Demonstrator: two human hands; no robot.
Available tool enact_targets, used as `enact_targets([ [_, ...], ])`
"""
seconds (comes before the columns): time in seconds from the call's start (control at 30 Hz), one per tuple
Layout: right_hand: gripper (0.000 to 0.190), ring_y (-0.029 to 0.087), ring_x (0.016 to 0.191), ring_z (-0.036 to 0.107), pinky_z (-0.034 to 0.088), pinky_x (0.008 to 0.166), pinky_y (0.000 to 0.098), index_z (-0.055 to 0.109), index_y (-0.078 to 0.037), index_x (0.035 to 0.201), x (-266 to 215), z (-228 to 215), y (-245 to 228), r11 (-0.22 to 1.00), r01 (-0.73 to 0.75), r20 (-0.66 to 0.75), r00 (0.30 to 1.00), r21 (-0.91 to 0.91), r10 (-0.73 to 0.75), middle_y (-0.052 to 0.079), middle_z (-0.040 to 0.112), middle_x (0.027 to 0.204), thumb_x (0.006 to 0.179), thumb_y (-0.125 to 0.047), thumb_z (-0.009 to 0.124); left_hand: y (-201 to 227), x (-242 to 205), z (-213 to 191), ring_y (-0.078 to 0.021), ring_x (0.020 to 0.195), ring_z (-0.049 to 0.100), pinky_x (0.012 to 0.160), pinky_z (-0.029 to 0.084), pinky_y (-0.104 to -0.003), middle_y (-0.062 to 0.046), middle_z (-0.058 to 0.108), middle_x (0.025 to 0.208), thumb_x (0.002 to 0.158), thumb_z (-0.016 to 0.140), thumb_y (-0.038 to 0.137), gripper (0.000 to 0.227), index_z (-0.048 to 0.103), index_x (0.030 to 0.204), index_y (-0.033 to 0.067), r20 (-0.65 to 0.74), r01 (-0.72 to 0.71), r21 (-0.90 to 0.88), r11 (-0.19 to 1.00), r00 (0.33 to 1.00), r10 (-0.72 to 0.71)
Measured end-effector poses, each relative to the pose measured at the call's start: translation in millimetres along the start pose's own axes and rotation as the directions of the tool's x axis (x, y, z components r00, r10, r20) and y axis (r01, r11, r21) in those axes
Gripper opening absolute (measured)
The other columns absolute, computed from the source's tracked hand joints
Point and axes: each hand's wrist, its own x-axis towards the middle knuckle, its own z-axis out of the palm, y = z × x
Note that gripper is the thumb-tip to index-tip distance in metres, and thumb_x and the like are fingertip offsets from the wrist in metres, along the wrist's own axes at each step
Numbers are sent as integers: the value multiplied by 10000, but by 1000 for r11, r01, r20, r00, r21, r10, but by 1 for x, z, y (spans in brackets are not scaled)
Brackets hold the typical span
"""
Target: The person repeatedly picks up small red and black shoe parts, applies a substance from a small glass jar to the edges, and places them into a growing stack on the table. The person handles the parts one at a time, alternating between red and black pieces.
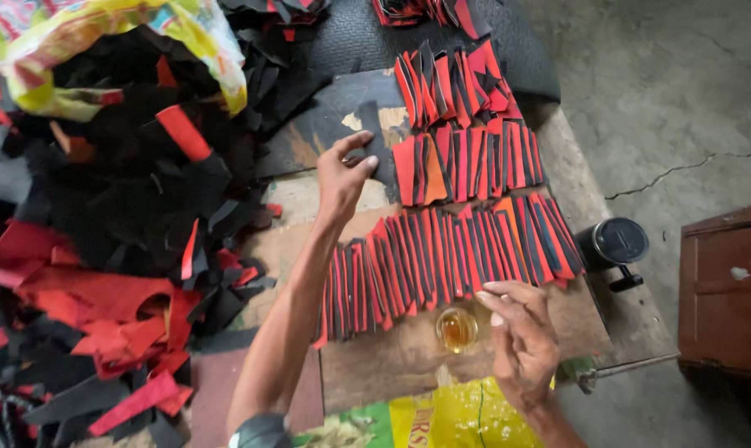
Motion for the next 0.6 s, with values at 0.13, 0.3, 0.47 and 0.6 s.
enact_targets([
  [0.13, 285, 209, 1112, 619, 510, 943, 287, 719, -38, 1146, 11, 8, 15, 998, 30, 6, 1000, -50, -29, 103, 653, 1197, 933, 80, 570, -67, 29, 10, -174, 950, 699, 827, 589, -305, -87, 731, 1155, 805, 708, -115, 445, 699, 1240, -25, 82, 133, -4, 991, 988, -133],
  [0.3, 297, 209, 1132, 627, 554, 934, 278, 703, -34, 1156, 14, 12, 38, 1000, -17, 18, 1000, -15, 17, 95, 654, 1200, 933, 105, 565, -109, 20, 6, -145, 944, 692, 824, 579, -272, -58, 719, 1154, 802, 692, -111, 441, 690, 1229, 1, 126, 193, 102, 976, 971, -205],
  [0.47, 327, 216, 1167, 606, 527, 960, 282, 672, -4, 1217, 17, 18, 44, 998, -64, 5, 998, 28, 64, 116, 641, 1209, 931, 115, 568, -99, 21, 8, -144, 991, 699, 859, 586, -268, -64, 720, 1154, 810, 702, -96, 434, 697, 1229, 18, 148, 231, 117, 966, 958, -247],
  [0.6, 441, 283, 1276, 556, 421, 1102, 368, 529, 33, 1368, 24, 16, 43, 999, -49, 45, 998, 2, 49, 148, 648, 1208, 930, 84, 543, -88, 20, 12, -145, 912, 679, 815, 584, -275, -67, 704, 1167, 804, 724, -60, 428, 709, 1223, 31, 135, 218, 237, 947, 958, -254],
])
